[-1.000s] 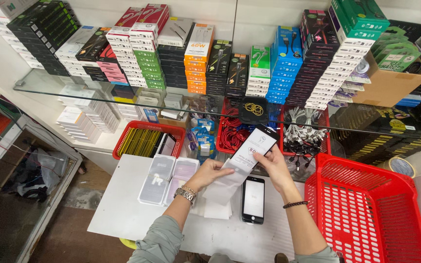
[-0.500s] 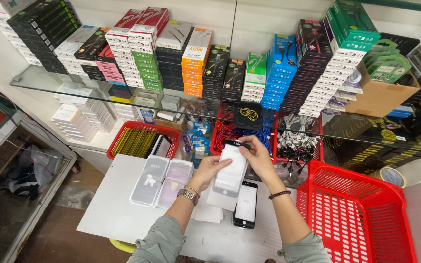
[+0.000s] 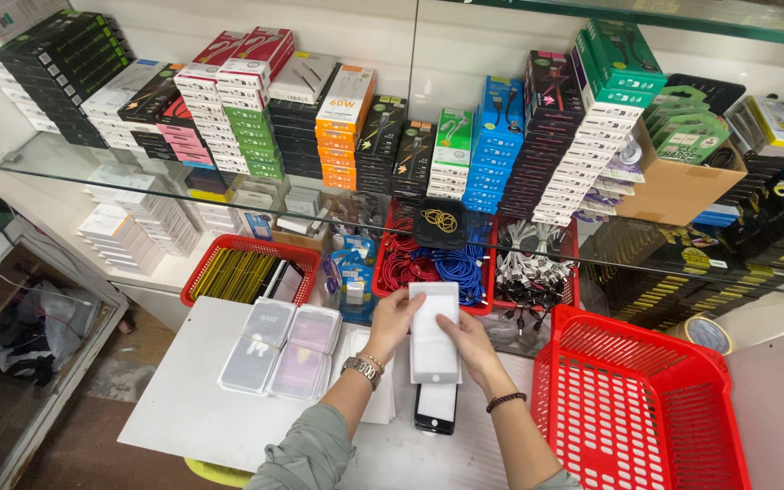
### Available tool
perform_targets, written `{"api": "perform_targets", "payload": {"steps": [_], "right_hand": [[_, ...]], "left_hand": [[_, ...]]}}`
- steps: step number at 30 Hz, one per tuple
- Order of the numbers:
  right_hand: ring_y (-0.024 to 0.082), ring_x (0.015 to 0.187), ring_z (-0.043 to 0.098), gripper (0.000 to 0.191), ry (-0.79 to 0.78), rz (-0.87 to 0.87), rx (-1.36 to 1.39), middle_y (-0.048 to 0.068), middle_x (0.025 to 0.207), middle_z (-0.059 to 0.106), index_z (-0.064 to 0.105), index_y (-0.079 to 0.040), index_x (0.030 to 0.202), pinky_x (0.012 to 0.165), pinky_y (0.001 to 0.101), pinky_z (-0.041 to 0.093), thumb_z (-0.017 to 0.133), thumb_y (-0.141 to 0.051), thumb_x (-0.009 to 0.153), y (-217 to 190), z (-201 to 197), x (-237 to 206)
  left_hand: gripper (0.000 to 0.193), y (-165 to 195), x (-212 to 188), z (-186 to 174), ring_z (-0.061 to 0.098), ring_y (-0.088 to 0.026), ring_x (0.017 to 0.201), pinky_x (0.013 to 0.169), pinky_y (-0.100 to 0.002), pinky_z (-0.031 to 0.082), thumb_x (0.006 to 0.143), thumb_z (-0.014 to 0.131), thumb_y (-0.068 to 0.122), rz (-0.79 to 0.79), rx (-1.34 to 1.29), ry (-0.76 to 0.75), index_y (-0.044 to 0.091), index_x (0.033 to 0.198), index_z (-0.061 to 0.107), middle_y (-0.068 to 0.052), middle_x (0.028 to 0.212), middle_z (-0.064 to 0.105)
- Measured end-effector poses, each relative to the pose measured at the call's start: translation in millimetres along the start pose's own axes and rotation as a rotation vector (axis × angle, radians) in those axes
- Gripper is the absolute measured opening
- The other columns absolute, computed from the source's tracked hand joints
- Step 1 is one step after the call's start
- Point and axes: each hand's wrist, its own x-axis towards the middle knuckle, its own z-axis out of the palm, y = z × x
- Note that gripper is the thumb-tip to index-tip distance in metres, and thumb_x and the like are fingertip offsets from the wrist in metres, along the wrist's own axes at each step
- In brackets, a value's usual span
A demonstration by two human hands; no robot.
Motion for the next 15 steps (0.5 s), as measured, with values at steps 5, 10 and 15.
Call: {"api": "perform_targets", "payload": {"steps": [5,10,15], "right_hand": [[0.029,0.103,0.071,0.053,0.355,0.27,0.185,0.018,0.12,0.072,0.058,0.006,0.133,0.088,0.0417,0.058,0.059,-0.034,0.099,46.2,-30.8,-10.6],[0.032,0.11,0.069,0.053,0.274,0.503,0.389,0.018,0.127,0.069,0.057,0.004,0.135,0.094,0.0459,0.056,0.055,-0.037,0.101,64.0,-14.4,-23.4],[0.032,0.115,0.067,0.057,0.224,0.59,0.326,0.017,0.132,0.067,0.057,0.001,0.137,0.098,0.048,0.054,0.057,-0.041,0.099,62.1,1.9,-25.6]], "left_hand": [[0.051,-32.2,-32.9,-4.5,0.029,-0.046,0.147,0.111,-0.062,0.037,0.091,0.067,0.052,-0.006,1.134,-0.087,0.027,0.135,0.065,-0.022,0.16,0.032],[0.088,-54.1,-63.4,-10.0,-0.009,-0.053,0.153,0.105,-0.084,0.025,0.096,0.065,0.054,-0.315,1.447,-0.346,0.035,0.164,0.012,-0.018,0.169,-0.019],[0.095,-68.0,-67.0,-27.6,-0.007,-0.05,0.156,0.105,-0.078,0.036,0.094,0.069,0.048,-0.339,1.428,-0.406,0.043,0.164,0.005,-0.014,0.171,-0.021]]}}
